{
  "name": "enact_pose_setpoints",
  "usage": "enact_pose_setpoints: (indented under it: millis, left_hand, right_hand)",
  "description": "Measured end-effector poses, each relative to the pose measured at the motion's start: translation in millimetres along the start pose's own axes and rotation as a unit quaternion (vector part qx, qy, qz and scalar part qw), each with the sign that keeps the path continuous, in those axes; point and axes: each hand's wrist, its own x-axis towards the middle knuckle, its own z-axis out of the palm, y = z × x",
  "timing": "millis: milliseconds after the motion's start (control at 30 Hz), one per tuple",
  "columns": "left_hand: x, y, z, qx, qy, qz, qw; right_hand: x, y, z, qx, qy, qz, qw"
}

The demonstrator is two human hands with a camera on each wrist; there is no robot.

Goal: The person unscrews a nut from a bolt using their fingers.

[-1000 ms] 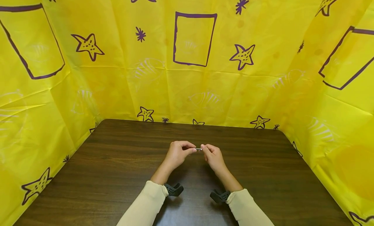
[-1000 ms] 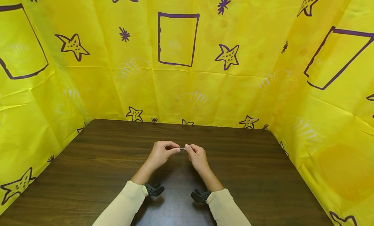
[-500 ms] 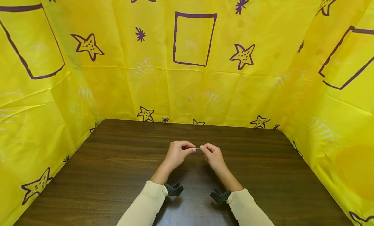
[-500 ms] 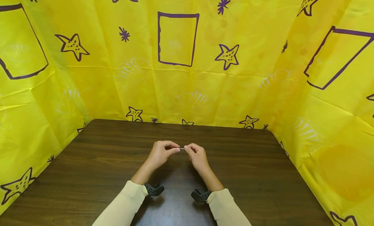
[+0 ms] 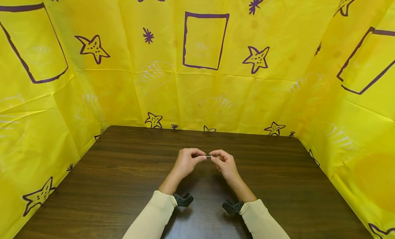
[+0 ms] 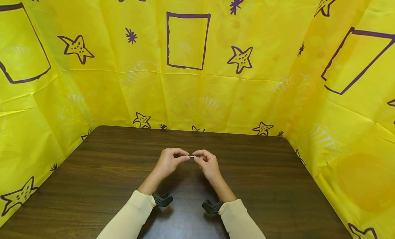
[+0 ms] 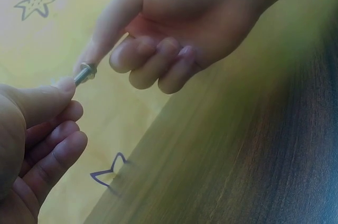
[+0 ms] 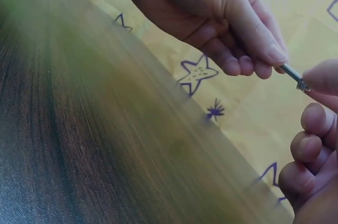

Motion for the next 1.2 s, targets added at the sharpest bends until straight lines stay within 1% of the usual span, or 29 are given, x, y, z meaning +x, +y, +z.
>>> enact_pose_setpoints:
  millis: [167,367,633,833,933,1033,1200]
  left_hand:
    - [-0.2,1.3,-0.6,0.002,0.001,0.002,1.0000]
    - [0.5,2.0,-1.2,0.003,-0.005,0.005,1.0000]
    - [0.3,2.0,0.2,0.003,-0.003,-0.005,1.0000]
    - [-0.6,1.3,0.7,0.000,-0.005,0.000,1.0000]
    - [-0.5,0.7,0.7,-0.002,-0.007,0.000,1.0000]
    - [-0.6,0.4,0.6,0.000,-0.007,-0.001,1.0000]
    - [-0.5,-0.6,0.7,0.001,-0.007,0.007,1.0000]
  right_hand:
    - [-0.5,-1.1,0.6,0.011,0.001,-0.014,1.000]
    - [-0.1,-2.1,1.0,0.016,0.015,-0.006,1.000]
    - [1.1,0.4,1.2,0.000,0.028,0.028,0.999]
    - [0.9,0.0,2.9,-0.018,0.040,0.072,0.996]
    - [0.5,-2.3,3.7,-0.032,0.038,0.093,0.994]
    - [0.7,-2.9,3.4,-0.042,0.033,0.098,0.994]
    - [5.0,16.9,-1.6,-0.034,0.032,0.098,0.994]
